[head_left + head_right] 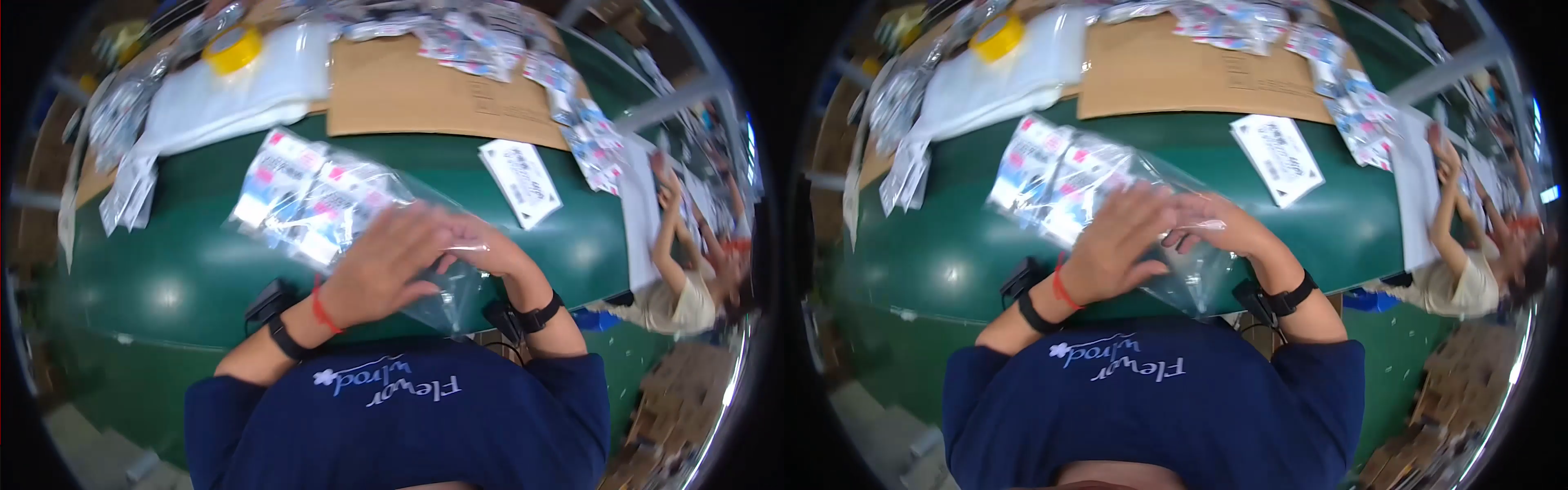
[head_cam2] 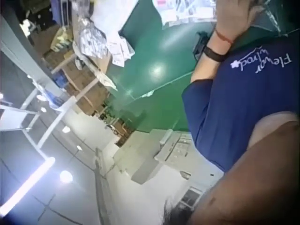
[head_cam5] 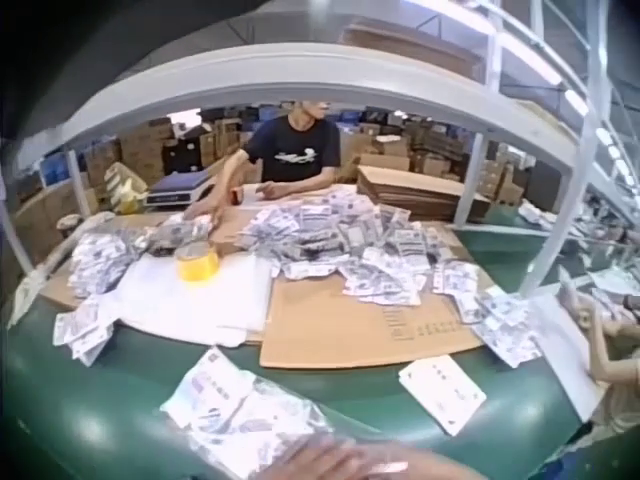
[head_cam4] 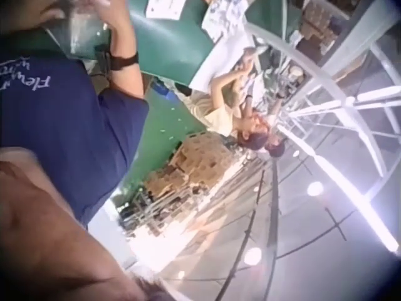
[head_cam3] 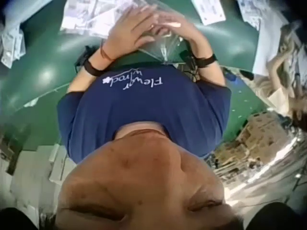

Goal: The person packs two packaged USB chargers into a plastic bag, inserts a paper label, and sets the bag aside before repeating the process.

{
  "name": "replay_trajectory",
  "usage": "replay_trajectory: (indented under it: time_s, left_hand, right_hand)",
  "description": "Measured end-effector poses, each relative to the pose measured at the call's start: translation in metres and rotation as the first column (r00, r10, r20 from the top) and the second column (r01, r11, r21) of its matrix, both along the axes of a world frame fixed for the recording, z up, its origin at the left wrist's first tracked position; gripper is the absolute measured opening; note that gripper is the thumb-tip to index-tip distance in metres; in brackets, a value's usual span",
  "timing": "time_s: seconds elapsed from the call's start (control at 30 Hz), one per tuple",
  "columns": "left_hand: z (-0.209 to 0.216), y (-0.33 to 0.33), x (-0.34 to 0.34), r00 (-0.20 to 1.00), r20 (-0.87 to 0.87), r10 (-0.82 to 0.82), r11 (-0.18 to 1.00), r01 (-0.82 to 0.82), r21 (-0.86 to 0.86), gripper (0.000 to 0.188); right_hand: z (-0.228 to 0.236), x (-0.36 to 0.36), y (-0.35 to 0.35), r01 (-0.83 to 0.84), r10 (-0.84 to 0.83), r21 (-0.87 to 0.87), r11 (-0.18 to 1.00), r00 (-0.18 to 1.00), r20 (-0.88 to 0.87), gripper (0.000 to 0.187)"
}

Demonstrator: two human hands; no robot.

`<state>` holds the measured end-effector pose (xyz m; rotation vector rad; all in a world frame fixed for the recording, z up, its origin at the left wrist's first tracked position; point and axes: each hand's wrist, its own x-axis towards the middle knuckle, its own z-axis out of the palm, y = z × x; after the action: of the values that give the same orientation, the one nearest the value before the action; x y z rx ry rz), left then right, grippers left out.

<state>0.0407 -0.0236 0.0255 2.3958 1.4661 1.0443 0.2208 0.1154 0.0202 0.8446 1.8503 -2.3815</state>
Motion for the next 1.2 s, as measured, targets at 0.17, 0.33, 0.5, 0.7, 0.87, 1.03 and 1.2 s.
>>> replay_trajectory:
  time_s: [0.17, 0.33, 0.5, 0.7, 0.87, 1.03, 1.2]
  left_hand:
    - [-0.025, 0.001, 0.003, 0.952, -0.274, 0.138, 0.964, -0.193, -0.185, 0.073]
    - [-0.029, 0.003, 0.010, 0.915, -0.380, 0.138, 0.955, -0.224, -0.192, 0.077]
    - [-0.030, 0.001, 0.011, 0.912, -0.386, 0.141, 0.959, -0.223, -0.177, 0.077]
    - [-0.031, -0.002, 0.008, 0.914, -0.379, 0.145, 0.960, -0.223, -0.170, 0.077]
    - [-0.030, 0.001, 0.010, 0.915, -0.369, 0.164, 0.957, -0.239, -0.167, 0.077]
    - [-0.017, 0.003, 0.012, 0.934, -0.320, 0.156, 0.955, -0.226, -0.193, 0.071]
    - [0.001, -0.004, 0.001, 0.984, -0.108, 0.141, 0.978, -0.156, -0.142, 0.063]
  right_hand:
    - [0.032, 0.067, 0.071, 0.039, -0.240, 0.680, 0.732, 0.949, 0.204, 0.033]
    - [0.004, 0.147, 0.172, 0.037, -0.682, 0.960, -0.279, 0.696, -0.225, 0.063]
    - [-0.024, 0.147, 0.203, -0.165, -0.789, 0.975, -0.150, 0.614, -0.018, 0.068]
    - [-0.006, 0.088, 0.180, -0.020, -0.582, 0.999, -0.044, 0.813, -0.009, 0.059]
    - [-0.003, 0.026, 0.166, 0.006, -0.434, 1.000, -0.017, 0.901, -0.013, 0.057]
    - [-0.002, 0.008, 0.156, 0.162, -0.236, 0.911, -0.379, 0.935, -0.264, 0.050]
    - [0.030, 0.000, 0.120, 0.113, -0.289, 0.891, -0.440, 0.921, -0.260, 0.041]
